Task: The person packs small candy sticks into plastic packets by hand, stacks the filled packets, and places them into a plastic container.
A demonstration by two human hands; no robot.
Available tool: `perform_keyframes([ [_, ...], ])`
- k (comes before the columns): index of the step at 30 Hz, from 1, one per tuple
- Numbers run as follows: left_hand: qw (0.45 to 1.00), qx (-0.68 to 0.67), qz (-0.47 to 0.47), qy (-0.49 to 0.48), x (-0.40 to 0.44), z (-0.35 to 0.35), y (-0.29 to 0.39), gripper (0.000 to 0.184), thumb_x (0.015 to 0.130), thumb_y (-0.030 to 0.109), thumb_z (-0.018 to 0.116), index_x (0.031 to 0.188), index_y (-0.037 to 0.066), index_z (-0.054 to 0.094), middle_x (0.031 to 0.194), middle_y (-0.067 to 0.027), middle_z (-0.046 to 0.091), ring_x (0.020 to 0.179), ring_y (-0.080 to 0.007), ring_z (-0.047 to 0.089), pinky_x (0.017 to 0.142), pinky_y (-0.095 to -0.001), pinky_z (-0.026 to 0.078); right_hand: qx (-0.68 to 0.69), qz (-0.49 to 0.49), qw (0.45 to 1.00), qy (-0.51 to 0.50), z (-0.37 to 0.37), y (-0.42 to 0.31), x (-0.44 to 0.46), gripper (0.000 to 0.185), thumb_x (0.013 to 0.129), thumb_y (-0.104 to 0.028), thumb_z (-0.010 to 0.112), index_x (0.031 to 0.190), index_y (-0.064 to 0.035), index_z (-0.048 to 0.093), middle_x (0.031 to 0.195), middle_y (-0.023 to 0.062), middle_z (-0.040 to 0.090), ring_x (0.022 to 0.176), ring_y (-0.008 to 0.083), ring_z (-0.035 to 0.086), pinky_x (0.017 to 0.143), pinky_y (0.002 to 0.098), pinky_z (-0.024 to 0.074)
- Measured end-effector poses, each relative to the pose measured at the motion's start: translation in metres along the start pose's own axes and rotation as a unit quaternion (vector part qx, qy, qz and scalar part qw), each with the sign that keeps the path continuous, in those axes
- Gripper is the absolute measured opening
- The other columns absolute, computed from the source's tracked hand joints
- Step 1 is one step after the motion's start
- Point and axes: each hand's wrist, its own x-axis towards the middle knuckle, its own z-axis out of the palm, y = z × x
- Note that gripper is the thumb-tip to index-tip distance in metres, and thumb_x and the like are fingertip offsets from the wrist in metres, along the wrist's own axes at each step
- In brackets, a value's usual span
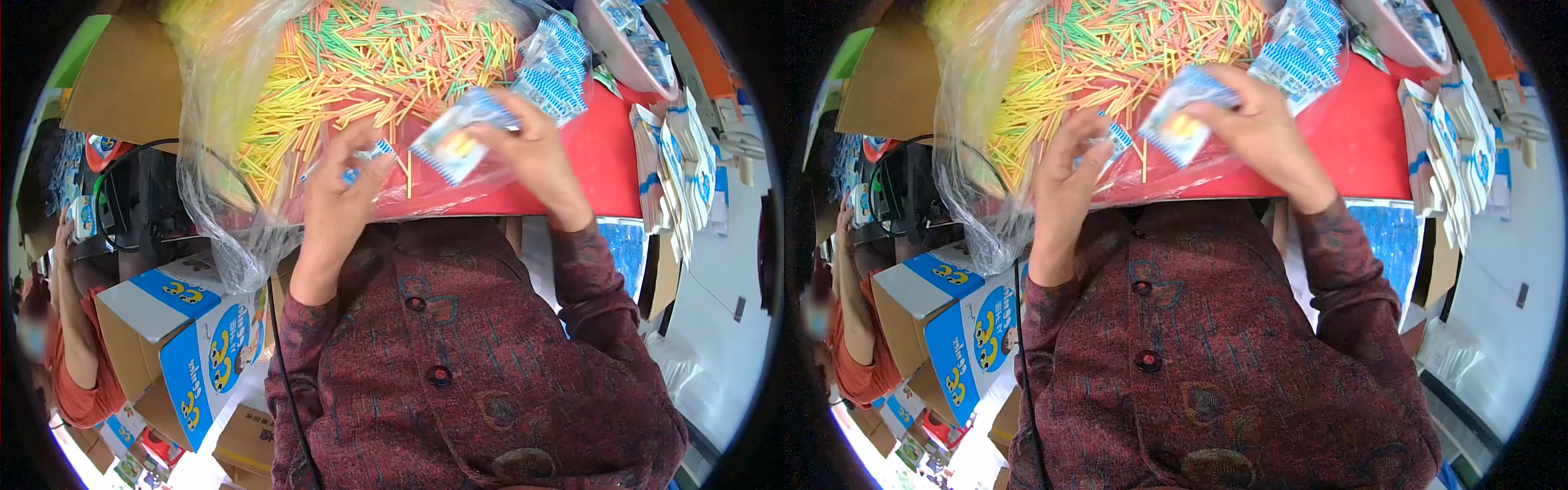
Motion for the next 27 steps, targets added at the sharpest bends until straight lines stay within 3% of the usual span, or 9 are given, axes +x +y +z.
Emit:
perform_keyframes([
  [3,0.922,0.348,0.163,0.048,-0.001,-0.035,-0.003,0.026,0.079,0.008,0.069,0.104,0.006,0.063,0.096,-0.0069,0.063,0.090,-0.0219,0.059,0.077,-0.0333,0.046,-0.017,0.064,0.994,0.082,-0.040,0.005,-0.006,0.037,0.083,-0.009,0.068,0.118,-0.0026,0.057,0.098,0.0038,0.064,0.090,0.0122,0.060,0.077,0.0277,0.0484],
  [4,0.921,0.350,0.161,0.051,-0.002,-0.038,-0.005,0.026,0.079,0.008,0.069,0.104,0.006,0.063,0.096,-0.0069,0.063,0.090,-0.0219,0.059,0.077,-0.0333,0.046,-0.015,0.064,0.995,0.078,-0.048,0.010,-0.007,0.037,0.083,-0.009,0.068,0.118,-0.0026,0.057,0.098,0.0038,0.064,0.090,0.0122,0.060,0.077,0.0277,0.0484],
  [7,0.825,0.520,0.200,0.098,-0.002,-0.046,-0.013,0.027,0.073,0.015,0.072,0.099,0.008,0.066,0.093,-0.0078,0.061,0.091,-0.0283,0.055,0.081,-0.0391,0.041,-0.432,-0.086,0.893,0.086,-0.058,0.026,-0.006,0.041,0.080,-0.011,0.069,0.119,-0.0044,0.057,0.102,0.0096,0.062,0.099,0.0229,0.058,0.085,0.0340,0.0452],
  [11,0.799,0.563,0.189,0.093,0.002,-0.036,-0.015,0.027,0.070,0.021,0.073,0.093,0.010,0.065,0.089,-0.0053,0.058,0.093,-0.0269,0.053,0.083,-0.0406,0.037,-0.504,-0.101,0.853,0.082,-0.053,0.022,-0.005,0.045,0.078,-0.012,0.070,0.120,-0.0064,0.057,0.107,0.0128,0.060,0.103,0.0303,0.054,0.090,0.0374,0.0416],
  [16,0.793,0.584,0.150,0.081,0.010,-0.039,-0.018,0.022,0.070,0.021,0.073,0.087,0.011,0.064,0.088,-0.0038,0.057,0.093,-0.0261,0.052,0.082,-0.0400,0.036,-0.530,-0.143,0.829,0.106,-0.056,0.016,0.004,0.044,0.079,-0.013,0.070,0.121,-0.0065,0.056,0.112,0.0119,0.059,0.103,0.0272,0.056,0.089,0.0350,0.0426],
  [20,0.795,0.588,0.137,0.067,0.014,-0.042,-0.020,0.018,0.071,0.020,0.071,0.086,0.012,0.064,0.088,-0.0033,0.058,0.091,-0.0259,0.053,0.081,-0.0393,0.036,-0.402,-0.194,0.881,0.155,-0.022,-0.004,0.014,0.039,0.082,-0.016,0.068,0.118,-0.0061,0.059,0.109,0.0118,0.062,0.098,0.0255,0.059,0.086,0.0335,0.0451],
  [22,0.805,0.554,0.189,0.096,0.013,-0.045,-0.024,0.017,0.072,0.019,0.071,0.086,0.012,0.064,0.091,-0.0039,0.059,0.091,-0.0261,0.054,0.081,-0.0394,0.037,-0.214,-0.114,0.970,0.028,0.013,-0.013,0.020,0.032,0.084,-0.018,0.067,0.113,-0.0037,0.062,0.103,0.0120,0.065,0.090,0.0240,0.062,0.081,0.0301,0.0478],
  [24,0.810,0.535,0.214,0.110,0.012,-0.046,-0.025,0.017,0.072,0.018,0.071,0.087,0.012,0.064,0.092,-0.0041,0.060,0.090,-0.0262,0.054,0.081,-0.0394,0.037,-0.258,-0.177,0.949,-0.040,0.046,-0.017,0.032,0.026,0.085,-0.017,0.066,0.106,-0.0019,0.063,0.092,0.0112,0.066,0.077,0.0190,0.062,0.072,0.0278,0.0487],
  [27,0.813,0.507,0.256,0.126,0.012,-0.047,-0.021,0.017,0.074,0.018,0.070,0.088,0.010,0.065,0.098,-0.0054,0.061,0.091,-0.0267,0.055,0.084,-0.0406,0.037,-0.265,-0.133,0.950,-0.100,0.081,-0.014,0.042,0.025,0.085,-0.015,0.066,0.106,-0.0018,0.062,0.086,0.0101,0.064,0.071,0.0128,0.059,0.066,0.0256,0.0471],
])
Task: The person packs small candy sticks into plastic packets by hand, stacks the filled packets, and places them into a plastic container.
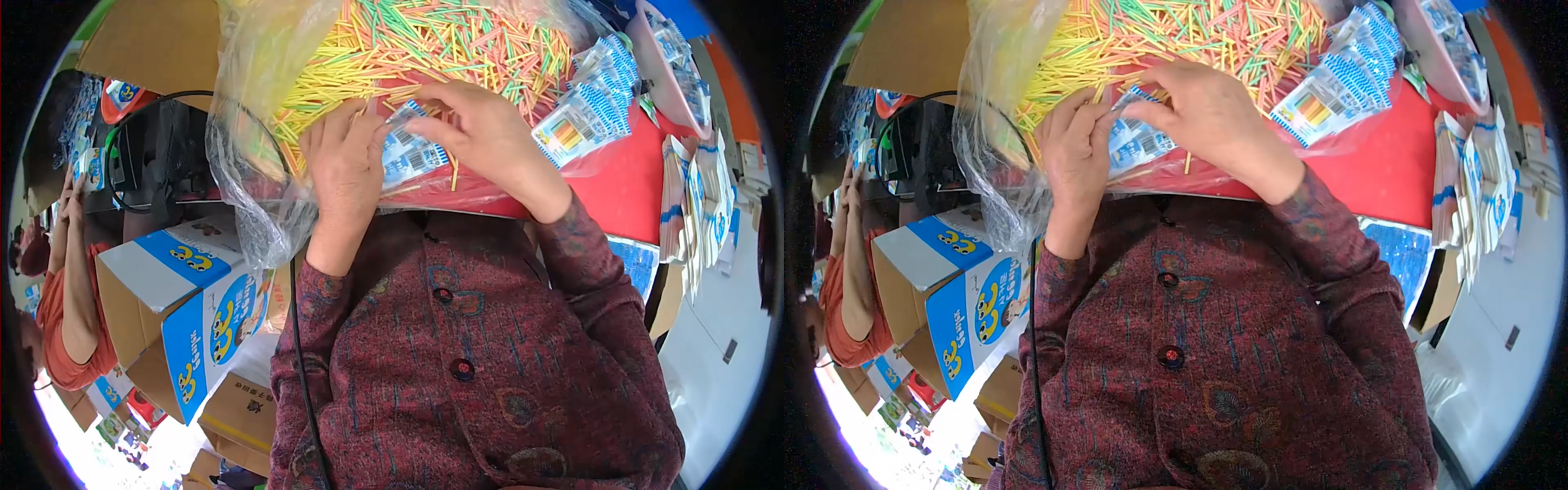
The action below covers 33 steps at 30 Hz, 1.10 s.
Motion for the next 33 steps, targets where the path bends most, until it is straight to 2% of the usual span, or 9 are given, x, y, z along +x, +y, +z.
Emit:
perform_keyframes([
  [5,0.997,-0.071,-0.039,-0.003,0.003,-0.006,0.001,0.019,0.076,0.017,0.070,0.091,0.007,0.065,0.096,-0.0079,0.063,0.087,-0.0270,0.058,0.080,-0.0372,0.041,0.078,0.070,0.994,-0.042,0.020,0.012,0.009,0.022,0.085,-0.013,0.066,0.105,-0.0035,0.063,0.082,0.0051,0.062,0.069,0.0070,0.055,0.061,0.0239,0.0450],
  [8,0.917,-0.322,-0.224,-0.065,0.000,-0.010,-0.002,0.018,0.078,0.016,0.070,0.090,0.004,0.065,0.087,-0.0103,0.063,0.078,-0.0272,0.059,0.071,-0.0323,0.044,0.222,0.071,0.972,-0.029,0.017,0.013,0.004,0.014,0.087,-0.009,0.064,0.100,-0.0040,0.065,0.077,-0.0002,0.061,0.070,0.0045,0.055,0.061,0.0210,0.0452],
  [13,0.913,-0.311,-0.218,-0.146,0.004,-0.023,0.002,0.014,0.079,0.014,0.070,0.086,0.002,0.065,0.077,-0.0105,0.062,0.070,-0.0256,0.059,0.063,-0.0299,0.045,0.345,0.070,0.936,-0.030,0.013,0.003,0.003,0.009,0.088,-0.009,0.062,0.095,-0.0046,0.066,0.073,-0.0046,0.060,0.070,0.0029,0.054,0.061,0.0202,0.0459],
  [16,0.937,-0.262,-0.151,-0.174,0.009,-0.027,0.002,0.011,0.079,0.012,0.069,0.083,0.002,0.065,0.071,-0.0081,0.061,0.068,-0.0228,0.059,0.064,-0.0316,0.045,0.283,0.071,0.956,-0.030,0.017,0.004,0.001,0.010,0.084,-0.014,0.067,0.087,-0.0041,0.067,0.064,0.0058,0.061,0.057,0.0115,0.056,0.054,0.0271,0.0446],
  [21,0.936,-0.286,-0.145,-0.146,0.011,-0.028,0.006,0.009,0.080,0.008,0.068,0.084,0.001,0.064,0.066,-0.0059,0.059,0.065,-0.0202,0.058,0.063,-0.0313,0.045,0.147,0.052,0.988,-0.009,0.022,0.004,0.002,0.022,0.086,-0.026,0.065,0.084,-0.0043,0.067,0.064,0.0091,0.061,0.058,0.0208,0.060,0.056,0.0298,0.0469],
  [24,0.835,-0.451,-0.283,-0.138,0.007,-0.024,0.007,0.006,0.081,0.006,0.066,0.084,0.001,0.064,0.070,-0.0065,0.060,0.065,-0.0203,0.057,0.064,-0.0299,0.045,-0.044,-0.019,0.997,-0.062,0.010,-0.007,0.012,0.034,0.088,-0.036,0.059,0.078,-0.0041,0.065,0.064,0.0119,0.062,0.065,0.0287,0.063,0.058,0.0353,0.0483],
  [29,0.901,-0.373,-0.205,-0.087,0.001,-0.020,-0.006,0.005,0.081,0.004,0.065,0.085,0.002,0.064,0.075,-0.0073,0.060,0.067,-0.0198,0.056,0.065,-0.0289,0.045,0.118,-0.035,0.991,-0.050,0.006,-0.004,0.062,0.024,0.086,-0.028,0.064,0.093,-0.0049,0.067,0.079,0.0119,0.065,0.070,0.0241,0.063,0.063,0.0312,0.0497],
  [31,0.920,-0.341,-0.178,-0.076,-0.002,-0.014,-0.005,0.005,0.080,0.004,0.066,0.085,0.002,0.064,0.077,-0.0078,0.060,0.069,-0.0194,0.057,0.065,-0.0289,0.045,-0.049,-0.288,0.955,0.049,0.023,0.008,0.089,0.025,0.082,-0.020,0.064,0.103,-0.0071,0.066,0.086,0.0096,0.064,0.079,0.0287,0.062,0.071,0.0376,0.0493],
  [33,0.928,-0.326,-0.164,-0.070,-0.005,-0.010,-0.004,0.006,0.080,0.004,0.066,0.084,0.002,0.063,0.078,-0.0081,0.061,0.070,-0.0192,0.057,0.065,-0.0289,0.045,-0.104,-0.295,0.949,0.042,0.035,0.012,0.104,0.025,0.080,-0.019,0.063,0.103,-0.0062,0.065,0.087,0.0100,0.064,0.081,0.0291,0.062,0.073,0.0388,0.0488],
])
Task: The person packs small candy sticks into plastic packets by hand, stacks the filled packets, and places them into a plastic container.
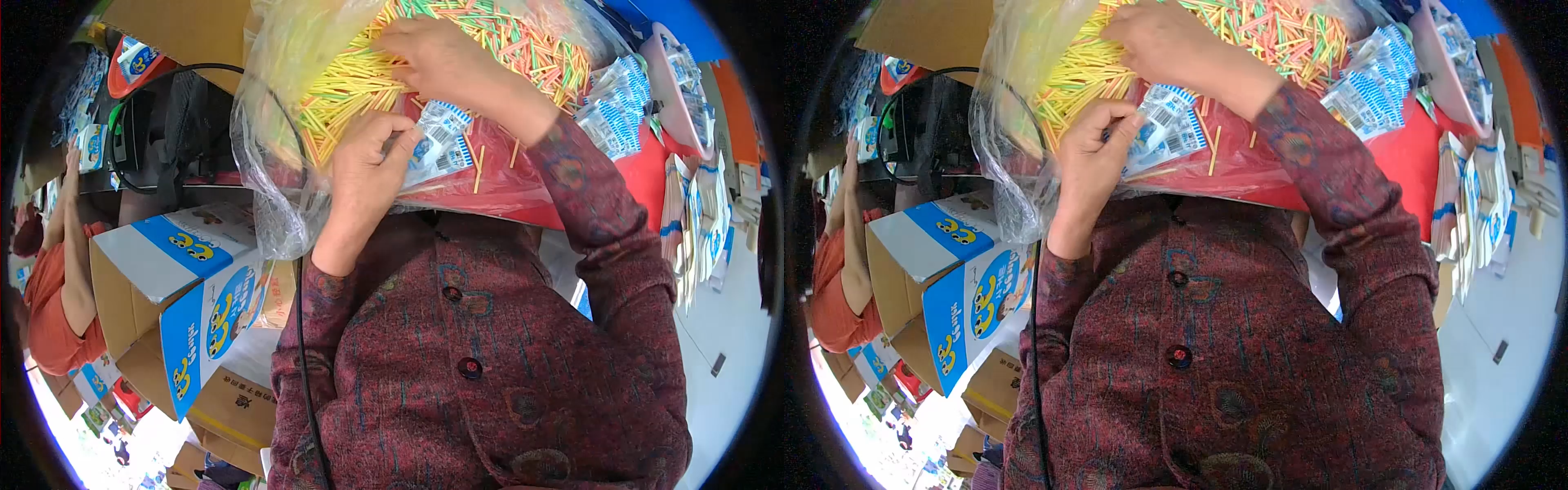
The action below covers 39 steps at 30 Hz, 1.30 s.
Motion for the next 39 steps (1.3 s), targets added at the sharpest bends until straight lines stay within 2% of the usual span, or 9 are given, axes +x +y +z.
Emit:
perform_keyframes([
  [3,0.999,0.009,-0.024,0.019,-0.003,0.002,-0.004,0.007,0.079,0.006,0.068,0.083,0.002,0.063,0.076,-0.0080,0.060,0.070,-0.0190,0.057,0.063,-0.0294,0.045,-0.097,-0.021,0.994,-0.045,0.016,0.008,0.011,0.027,0.077,-0.015,0.061,0.102,-0.0046,0.063,0.090,0.0108,0.062,0.086,0.0298,0.061,0.077,0.0411,0.0477],
  [4,0.999,0.009,-0.025,0.020,-0.003,0.002,-0.003,0.007,0.079,0.006,0.068,0.083,0.002,0.063,0.076,-0.0080,0.060,0.070,-0.0190,0.057,0.063,-0.0294,0.045,-0.082,-0.056,0.995,-0.021,0.020,0.011,0.014,0.019,0.084,-0.019,0.056,0.094,-0.0036,0.060,0.084,0.0096,0.062,0.083,0.0277,0.061,0.074,0.0404,0.0475],
  [7,0.998,-0.008,-0.050,0.021,-0.003,0.000,0.000,0.009,0.079,0.007,0.068,0.082,0.002,0.062,0.075,-0.0082,0.060,0.069,-0.0198,0.056,0.062,-0.0300,0.044,-0.049,-0.125,0.991,0.028,0.030,0.015,0.019,0.033,0.098,-0.027,0.046,0.079,-0.0015,0.055,0.073,0.0072,0.060,0.079,0.0237,0.060,0.068,0.0388,0.0472],
  [10,0.999,0.005,-0.046,0.018,-0.003,0.001,0.000,0.009,0.079,0.007,0.068,0.082,0.002,0.062,0.075,-0.0083,0.059,0.068,-0.0197,0.056,0.062,-0.0299,0.044,-0.152,-0.022,0.980,-0.124,0.031,0.005,0.024,0.019,0.078,-0.014,0.059,0.092,-0.0019,0.060,0.086,0.0124,0.062,0.084,0.0317,0.062,0.076,0.0413,0.0483],
  [19,0.999,0.000,-0.046,0.020,-0.004,0.002,-0.002,0.008,0.079,0.007,0.068,0.082,0.002,0.063,0.075,-0.0084,0.059,0.068,-0.0189,0.056,0.062,-0.0297,0.044,-0.069,0.013,0.991,-0.111,0.044,0.016,0.017,0.021,0.079,-0.019,0.058,0.091,-0.0015,0.058,0.086,0.0178,0.062,0.086,0.0345,0.062,0.074,0.0434,0.0484],
  [28,0.998,-0.009,-0.054,0.017,-0.005,0.002,-0.008,0.008,0.081,0.007,0.067,0.084,0.002,0.062,0.076,-0.0056,0.059,0.070,-0.0153,0.055,0.064,-0.0271,0.044,-0.002,0.189,0.978,-0.087,0.018,0.021,0.001,0.026,0.090,-0.026,0.053,0.101,-0.0025,0.055,0.089,0.0214,0.063,0.085,0.0389,0.061,0.071,0.0473,0.0475],
  [31,0.986,-0.116,-0.119,0.026,-0.007,0.000,-0.006,0.007,0.083,0.006,0.066,0.084,0.000,0.061,0.080,-0.0031,0.059,0.074,-0.0107,0.054,0.067,-0.0236,0.043,-0.002,0.188,0.980,-0.066,0.003,0.020,-0.006,0.026,0.091,-0.027,0.052,0.103,-0.0033,0.055,0.090,0.0201,0.064,0.084,0.0384,0.061,0.071,0.0473,0.0474],
  [35,0.952,-0.271,-0.131,0.056,-0.007,-0.009,0.010,0.006,0.084,0.004,0.064,0.084,-0.001,0.059,0.084,-0.0022,0.058,0.077,-0.0079,0.052,0.070,-0.0212,0.042,0.087,0.143,0.986,-0.025,-0.019,0.018,-0.011,0.034,0.097,-0.029,0.048,0.081,-0.0004,0.056,0.074,0.0062,0.061,0.076,0.0202,0.060,0.067,0.0335,0.0479],
  [39,0.989,-0.137,-0.063,0.013,-0.011,-0.004,-0.001,0.005,0.083,0.002,0.063,0.083,-0.001,0.058,0.085,-0.0036,0.058,0.079,-0.0082,0.052,0.072,-0.0212,0.042,0.061,0.161,0.978,-0.121,-0.005,0.019,-0.013,0.025,0.090,-0.026,0.052,0.102,-0.0049,0.055,0.089,0.0183,0.064,0.084,0.0377,0.061,0.070,0.0467,0.0480],
])
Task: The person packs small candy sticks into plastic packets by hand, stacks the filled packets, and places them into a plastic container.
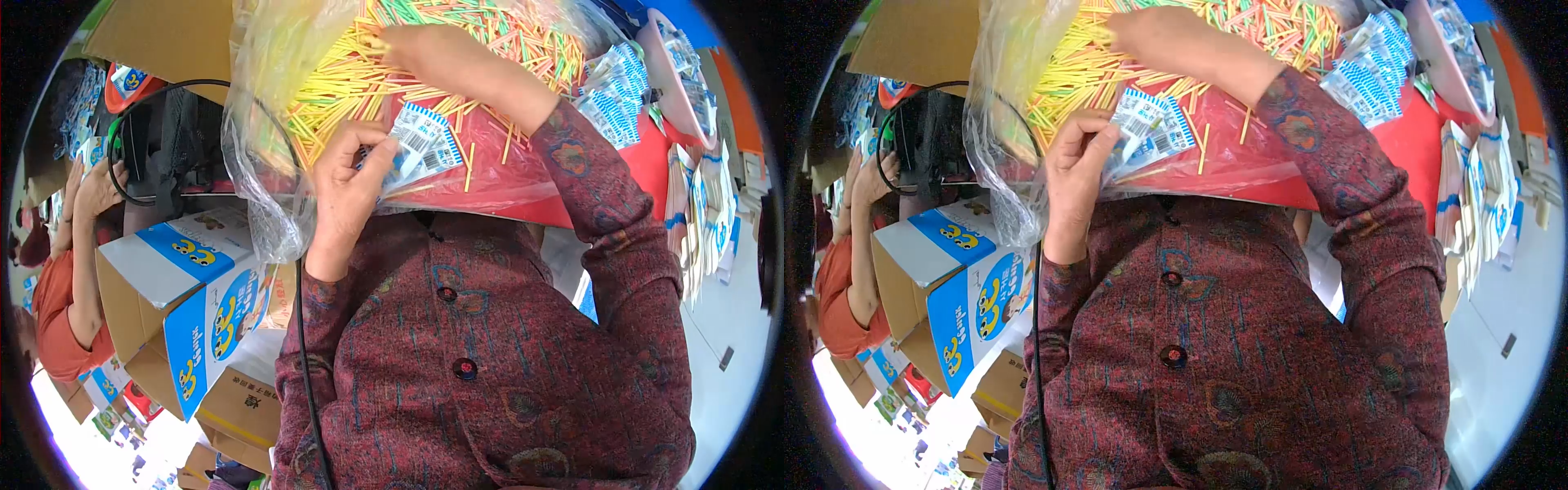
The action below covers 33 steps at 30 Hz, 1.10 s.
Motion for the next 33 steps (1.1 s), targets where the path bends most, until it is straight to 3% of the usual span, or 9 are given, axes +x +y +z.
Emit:
perform_keyframes([
  [3,1.000,0.011,-0.002,-0.003,0.001,-0.001,-0.002,0.005,0.083,0.001,0.063,0.083,-0.001,0.058,0.085,-0.0031,0.058,0.079,-0.0080,0.053,0.072,-0.0213,0.042,-0.096,-0.064,0.993,0.022,0.025,0.005,-0.001,0.022,0.086,-0.027,0.056,0.085,-0.0049,0.061,0.076,0.0110,0.065,0.076,0.0305,0.065,0.065,0.0416,0.0505],
  [8,0.999,0.006,-0.032,0.001,0.001,-0.001,-0.001,0.005,0.083,0.001,0.063,0.083,-0.001,0.058,0.085,-0.0024,0.059,0.079,-0.0080,0.053,0.072,-0.0215,0.042,-0.157,-0.047,0.986,-0.017,0.017,-0.004,-0.008,0.020,0.083,-0.021,0.057,0.095,-0.0045,0.060,0.086,0.0146,0.065,0.080,0.0325,0.064,0.069,0.0420,0.0513],
  [17,0.992,-0.085,-0.090,0.016,0.002,-0.004,0.007,0.007,0.087,0.007,0.061,0.091,0.001,0.059,0.091,-0.0023,0.060,0.081,-0.0095,0.055,0.078,-0.0234,0.043,0.114,0.037,0.988,0.100,0.006,0.012,0.006,0.021,0.093,-0.021,0.053,0.097,-0.0011,0.057,0.083,0.0125,0.063,0.080,0.0237,0.063,0.071,0.0320,0.0507],
  [20,0.885,-0.448,-0.109,0.059,0.008,-0.004,0.006,0.017,0.090,0.014,0.055,0.104,0.005,0.058,0.102,-0.0047,0.062,0.090,-0.0132,0.056,0.085,-0.0288,0.043,0.340,0.091,0.930,0.108,-0.004,0.003,-0.002,0.031,0.097,-0.029,0.048,0.086,-0.0006,0.057,0.075,0.0059,0.061,0.074,0.0178,0.060,0.068,0.0308,0.0497],
  [23,0.837,-0.529,-0.121,0.061,0.017,0.022,0.014,0.035,0.091,0.023,0.047,0.121,0.006,0.048,0.123,-0.0126,0.049,0.111,-0.0260,0.047,0.100,-0.0399,0.033,0.667,0.227,0.670,0.233,-0.017,-0.029,-0.012,0.031,0.097,-0.029,0.047,0.086,-0.0018,0.057,0.072,0.0052,0.060,0.069,0.0164,0.059,0.067,0.0296,0.0500],
  [25,0.810,-0.570,-0.127,0.058,0.025,0.037,0.014,0.044,0.091,0.028,0.043,0.130,0.007,0.043,0.134,-0.0165,0.042,0.121,-0.0324,0.042,0.108,-0.0454,0.028,0.661,0.265,0.665,0.223,-0.030,-0.059,-0.019,0.031,0.098,-0.029,0.046,0.088,-0.0017,0.057,0.077,0.0074,0.061,0.074,0.0175,0.060,0.069,0.0307,0.0508],
  [28,0.767,-0.634,-0.104,-0.012,0.037,0.052,0.009,0.033,0.090,0.020,0.047,0.118,0.003,0.053,0.118,-0.0081,0.058,0.113,-0.0190,0.050,0.100,-0.0332,0.036,0.649,0.342,0.651,0.196,-0.029,-0.075,-0.023,0.030,0.099,-0.028,0.045,0.092,-0.0014,0.056,0.085,0.0117,0.063,0.083,0.0196,0.062,0.075,0.0329,0.0522],
  [31,0.782,-0.617,-0.085,0.032,0.045,0.057,0.005,0.034,0.090,0.020,0.046,0.118,0.002,0.053,0.117,-0.0074,0.058,0.114,-0.0187,0.050,0.103,-0.0326,0.034,0.684,0.147,0.669,0.253,0.020,-0.049,-0.032,0.022,0.094,-0.015,0.054,0.108,0.0011,0.056,0.087,0.0103,0.064,0.082,0.0171,0.062,0.074,0.0256,0.0500],
  [33,0.789,-0.607,-0.077,0.053,0.045,0.058,0.005,0.034,0.090,0.019,0.046,0.118,0.002,0.053,0.117,-0.0070,0.058,0.114,-0.0186,0.050,0.104,-0.0322,0.033,0.670,0.145,0.680,0.260,0.022,-0.056,-0.036,0.022,0.094,-0.015,0.054,0.110,0.0009,0.055,0.088,0.0084,0.063,0.083,0.0152,0.061,0.075,0.0250,0.0498],
])
